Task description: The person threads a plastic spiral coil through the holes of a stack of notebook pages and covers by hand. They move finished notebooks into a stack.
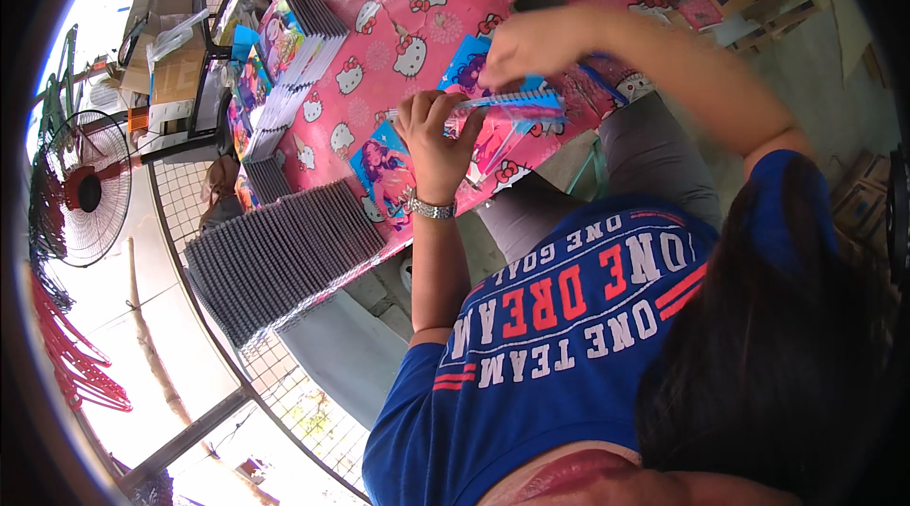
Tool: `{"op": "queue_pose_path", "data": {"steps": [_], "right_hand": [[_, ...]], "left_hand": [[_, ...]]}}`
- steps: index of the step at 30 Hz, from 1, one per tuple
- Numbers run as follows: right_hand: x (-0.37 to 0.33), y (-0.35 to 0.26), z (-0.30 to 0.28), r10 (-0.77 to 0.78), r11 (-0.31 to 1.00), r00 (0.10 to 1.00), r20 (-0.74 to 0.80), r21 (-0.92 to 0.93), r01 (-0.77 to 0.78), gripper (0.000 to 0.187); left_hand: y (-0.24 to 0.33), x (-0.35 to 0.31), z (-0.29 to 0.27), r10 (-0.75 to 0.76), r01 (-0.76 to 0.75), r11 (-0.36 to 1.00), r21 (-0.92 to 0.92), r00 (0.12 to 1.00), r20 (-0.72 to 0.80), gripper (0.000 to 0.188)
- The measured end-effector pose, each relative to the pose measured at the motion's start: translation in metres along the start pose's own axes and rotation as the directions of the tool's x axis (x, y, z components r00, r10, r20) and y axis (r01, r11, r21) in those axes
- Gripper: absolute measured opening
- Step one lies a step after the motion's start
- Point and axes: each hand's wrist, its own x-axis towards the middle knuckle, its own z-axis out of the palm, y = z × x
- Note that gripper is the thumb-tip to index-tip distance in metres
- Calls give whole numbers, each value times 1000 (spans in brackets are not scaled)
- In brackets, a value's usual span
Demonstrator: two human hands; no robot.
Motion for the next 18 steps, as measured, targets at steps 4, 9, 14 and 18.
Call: {"op": "queue_pose_path", "data": {"steps": [4,9,14,18], "right_hand": [[6,148,-12,-186,940,919,-348,-336,63,30],[-1,127,-2,14,834,912,-410,-499,-238,38],[-8,48,11,-257,710,932,-255,605,361,41],[1,37,14,-83,964,991,-104,244,106,50]], "left_hand": [[-1,12,5,-3,2,999,-35,999,-34,32],[-4,10,4,-23,22,1000,-21,999,-34,31],[-1,8,0,-15,14,999,-47,1000,-15,31],[-1,9,-1,-5,5,997,-77,1000,-10,31]]}}
